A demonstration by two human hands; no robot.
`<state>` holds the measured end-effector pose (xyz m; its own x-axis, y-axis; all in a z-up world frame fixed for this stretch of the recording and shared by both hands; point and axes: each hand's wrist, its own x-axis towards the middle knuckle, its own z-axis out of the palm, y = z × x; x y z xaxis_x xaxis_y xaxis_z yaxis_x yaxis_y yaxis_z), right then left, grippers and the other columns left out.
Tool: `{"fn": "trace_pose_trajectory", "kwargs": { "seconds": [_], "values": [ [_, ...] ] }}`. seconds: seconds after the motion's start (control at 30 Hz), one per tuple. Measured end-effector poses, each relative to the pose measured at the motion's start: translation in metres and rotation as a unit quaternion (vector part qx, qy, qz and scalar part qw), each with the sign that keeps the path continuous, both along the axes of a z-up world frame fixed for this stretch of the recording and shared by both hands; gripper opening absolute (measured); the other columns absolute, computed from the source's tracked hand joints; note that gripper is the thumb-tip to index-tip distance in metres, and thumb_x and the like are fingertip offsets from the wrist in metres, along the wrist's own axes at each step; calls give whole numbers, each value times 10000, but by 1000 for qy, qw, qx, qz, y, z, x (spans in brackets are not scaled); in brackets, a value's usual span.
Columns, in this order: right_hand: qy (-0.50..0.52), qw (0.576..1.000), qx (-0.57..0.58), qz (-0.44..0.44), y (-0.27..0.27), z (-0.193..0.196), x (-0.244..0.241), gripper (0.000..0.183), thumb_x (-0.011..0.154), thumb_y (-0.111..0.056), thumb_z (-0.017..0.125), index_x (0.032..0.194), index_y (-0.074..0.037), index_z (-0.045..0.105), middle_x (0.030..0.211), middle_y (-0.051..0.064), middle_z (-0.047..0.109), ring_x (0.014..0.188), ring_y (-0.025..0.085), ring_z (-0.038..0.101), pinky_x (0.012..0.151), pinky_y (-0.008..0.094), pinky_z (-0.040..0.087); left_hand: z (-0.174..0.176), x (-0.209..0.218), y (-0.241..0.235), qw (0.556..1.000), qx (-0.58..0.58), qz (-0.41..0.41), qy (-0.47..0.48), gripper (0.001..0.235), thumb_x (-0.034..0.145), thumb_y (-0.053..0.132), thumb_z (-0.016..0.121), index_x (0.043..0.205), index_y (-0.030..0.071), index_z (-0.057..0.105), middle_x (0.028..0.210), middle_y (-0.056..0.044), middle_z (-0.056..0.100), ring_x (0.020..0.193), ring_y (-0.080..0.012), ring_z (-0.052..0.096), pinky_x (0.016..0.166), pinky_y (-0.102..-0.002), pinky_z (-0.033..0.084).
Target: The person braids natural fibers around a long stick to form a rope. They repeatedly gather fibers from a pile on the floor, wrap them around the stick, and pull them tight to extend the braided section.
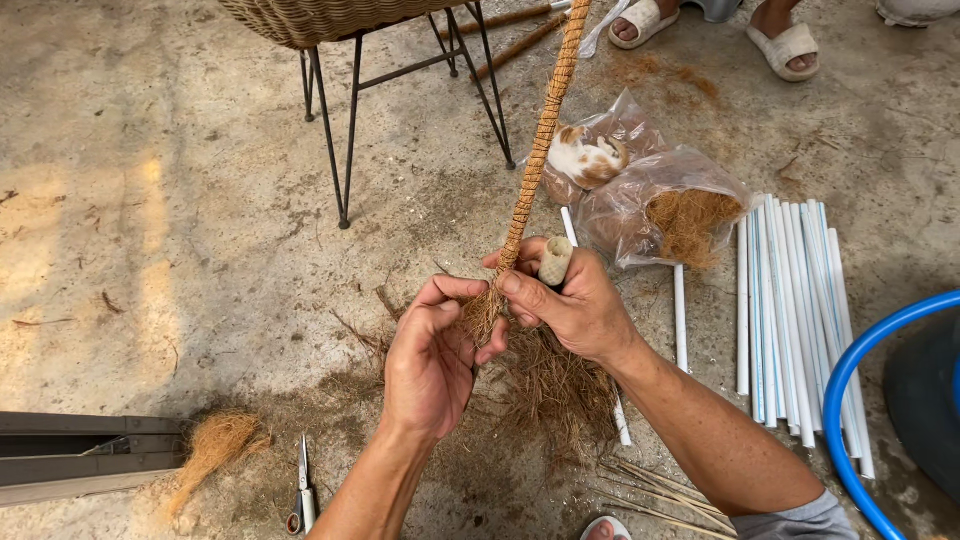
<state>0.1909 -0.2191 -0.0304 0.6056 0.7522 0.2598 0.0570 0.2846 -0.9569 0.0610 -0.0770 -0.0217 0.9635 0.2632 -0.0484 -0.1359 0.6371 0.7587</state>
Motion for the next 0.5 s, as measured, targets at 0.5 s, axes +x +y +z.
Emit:
{"fn": "trace_pose_trajectory", "kwargs": {
  "seconds": [0.5],
  "values": [
    [8, 999, 26, 42, -15, -7, 11, 262, 1041, -236, 666, 1130, 7, 707, 737, -7, 621, 626, 65, 585, 584, 243, 558, -12, 5, -8, 984, -175, -27, -10, 325, 1079, 217, 478, 1323, 4, 511, 1085, -191, 709, 952, -288, 739, 843, -423, 642]
  ]
}}
